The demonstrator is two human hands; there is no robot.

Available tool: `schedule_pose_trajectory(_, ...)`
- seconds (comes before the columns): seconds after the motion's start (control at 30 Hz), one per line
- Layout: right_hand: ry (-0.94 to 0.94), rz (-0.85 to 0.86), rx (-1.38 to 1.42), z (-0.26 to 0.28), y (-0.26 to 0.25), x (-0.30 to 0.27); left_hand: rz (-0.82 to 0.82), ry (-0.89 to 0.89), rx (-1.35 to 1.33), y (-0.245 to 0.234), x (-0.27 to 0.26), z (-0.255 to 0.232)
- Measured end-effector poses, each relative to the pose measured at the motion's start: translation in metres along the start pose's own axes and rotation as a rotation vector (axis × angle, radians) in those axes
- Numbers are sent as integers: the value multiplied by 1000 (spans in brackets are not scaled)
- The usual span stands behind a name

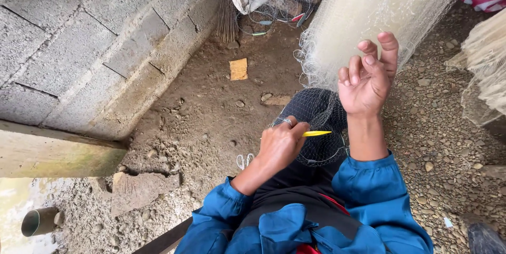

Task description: Weaving or repairing a fine-mesh fishing net using a small yellow shuttle tool.

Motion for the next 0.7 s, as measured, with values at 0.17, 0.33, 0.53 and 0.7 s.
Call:
schedule_pose_trajectory(0.17,35,71,132,-6,5,-1,-25,12,11,1,1,-3)
schedule_pose_trajectory(0.33,86,170,237,-11,12,-2,-5,8,7,3,0,-3)
schedule_pose_trajectory(0.53,81,301,261,-15,19,-7,48,17,-1,11,-3,0)
schedule_pose_trajectory(0.7,-70,182,-41,-12,10,-13,80,45,6,13,-6,5)
Point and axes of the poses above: each hand's wrist, its own x-axis towards the middle knuckle, its own y-axis out of the palm, z = x × y, the point moved 6 cm from there along x, towards the middle knuckle, and after that the axes turned 1 degree about -x, right-handed, at the moved point
